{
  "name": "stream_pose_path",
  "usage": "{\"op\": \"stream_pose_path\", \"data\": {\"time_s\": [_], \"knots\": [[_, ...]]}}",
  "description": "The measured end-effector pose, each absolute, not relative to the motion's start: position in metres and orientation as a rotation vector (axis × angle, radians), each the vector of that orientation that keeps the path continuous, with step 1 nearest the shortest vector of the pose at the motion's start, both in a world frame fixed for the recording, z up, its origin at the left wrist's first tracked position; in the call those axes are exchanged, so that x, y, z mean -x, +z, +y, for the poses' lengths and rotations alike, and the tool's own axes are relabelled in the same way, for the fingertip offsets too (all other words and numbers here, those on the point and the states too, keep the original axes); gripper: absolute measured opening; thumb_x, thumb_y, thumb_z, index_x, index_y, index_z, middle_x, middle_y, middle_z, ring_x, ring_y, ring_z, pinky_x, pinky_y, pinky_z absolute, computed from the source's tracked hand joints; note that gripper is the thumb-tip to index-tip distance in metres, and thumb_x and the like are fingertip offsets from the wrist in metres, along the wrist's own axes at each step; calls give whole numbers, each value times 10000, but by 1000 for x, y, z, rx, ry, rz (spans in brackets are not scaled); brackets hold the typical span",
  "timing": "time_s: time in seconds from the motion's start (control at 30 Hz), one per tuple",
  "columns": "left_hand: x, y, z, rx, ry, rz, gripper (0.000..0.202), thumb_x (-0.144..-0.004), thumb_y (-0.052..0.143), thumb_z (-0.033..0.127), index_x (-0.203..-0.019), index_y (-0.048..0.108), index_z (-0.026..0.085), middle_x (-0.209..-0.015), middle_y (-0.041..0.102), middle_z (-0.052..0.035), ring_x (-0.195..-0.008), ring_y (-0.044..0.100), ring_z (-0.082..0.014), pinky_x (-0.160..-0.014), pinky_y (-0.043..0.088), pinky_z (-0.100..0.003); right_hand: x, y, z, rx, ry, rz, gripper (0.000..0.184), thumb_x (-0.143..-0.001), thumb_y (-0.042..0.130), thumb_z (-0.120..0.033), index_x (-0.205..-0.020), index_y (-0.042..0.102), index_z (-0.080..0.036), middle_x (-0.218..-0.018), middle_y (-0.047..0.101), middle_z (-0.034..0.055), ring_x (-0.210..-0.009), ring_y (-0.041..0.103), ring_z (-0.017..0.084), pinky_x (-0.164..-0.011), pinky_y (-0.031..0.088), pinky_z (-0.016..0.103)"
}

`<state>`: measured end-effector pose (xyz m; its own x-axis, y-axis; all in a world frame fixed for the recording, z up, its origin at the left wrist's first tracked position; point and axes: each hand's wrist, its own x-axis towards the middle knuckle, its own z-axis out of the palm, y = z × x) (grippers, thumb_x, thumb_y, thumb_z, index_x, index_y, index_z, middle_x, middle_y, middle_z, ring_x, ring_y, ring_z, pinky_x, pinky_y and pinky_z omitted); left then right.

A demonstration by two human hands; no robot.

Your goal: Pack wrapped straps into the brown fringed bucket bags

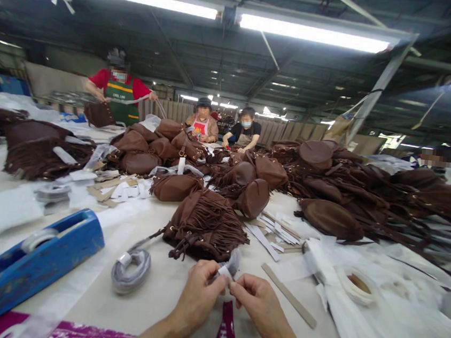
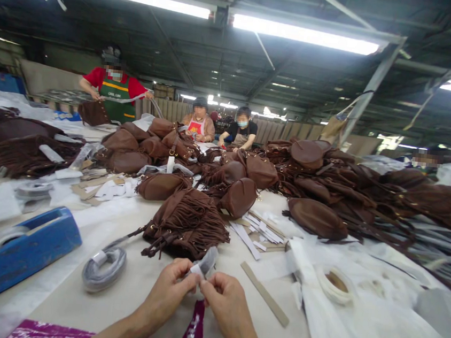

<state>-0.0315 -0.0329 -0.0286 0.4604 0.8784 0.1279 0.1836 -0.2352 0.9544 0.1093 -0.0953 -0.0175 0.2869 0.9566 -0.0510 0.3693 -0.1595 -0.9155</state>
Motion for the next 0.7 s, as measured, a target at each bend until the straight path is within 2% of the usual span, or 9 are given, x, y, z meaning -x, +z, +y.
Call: {"op": "stream_pose_path", "data": {"time_s": [0.17,0.27,0.37,0.53,0.7], "knots": [[31,-36,-28,-1518,824,829,260,-753,549,366,-589,513,168,-600,467,12,-649,440,-140,-605,334,-247,-111,-18,-99,1595,930,-1257,268,-694,561,-426,-580,551,-184,-536,506,-29,-542,439,130,-553,320,265],[30,-36,-28,-1413,814,803,284,-719,577,418,-609,512,165,-583,462,23,-583,393,-115,-570,300,-242,-112,-24,-100,1586,921,-1227,252,-704,566,-423,-747,594,-176,-527,488,-59,-496,406,117,-508,284,250],[31,-31,-30,-1335,758,759,322,-690,590,468,-630,514,161,-572,484,20,-551,384,-105,-558,281,-242,-113,-29,-99,1597,906,-1171,293,-699,580,-391,-913,559,-191,-518,522,-79,-471,438,125,-487,286,242],[33,-25,-34,-1326,730,744,367,-711,583,513,-647,521,157,-594,503,10,-567,396,-107,-567,284,-240,-111,-26,-93,1673,729,-1254,139,-724,569,-276,-844,544,-209,-513,551,-81,-497,507,128,-510,305,237],[34,-23,-36,-1395,746,729,387,-749,539,536,-706,556,152,-587,503,18,-576,415,-116,-576,299,-240,-109,-23,-90,1652,758,-1199,167,-715,629,-311,-828,577,-200,-544,620,-48,-516,567,154,-520,352,241]]}}
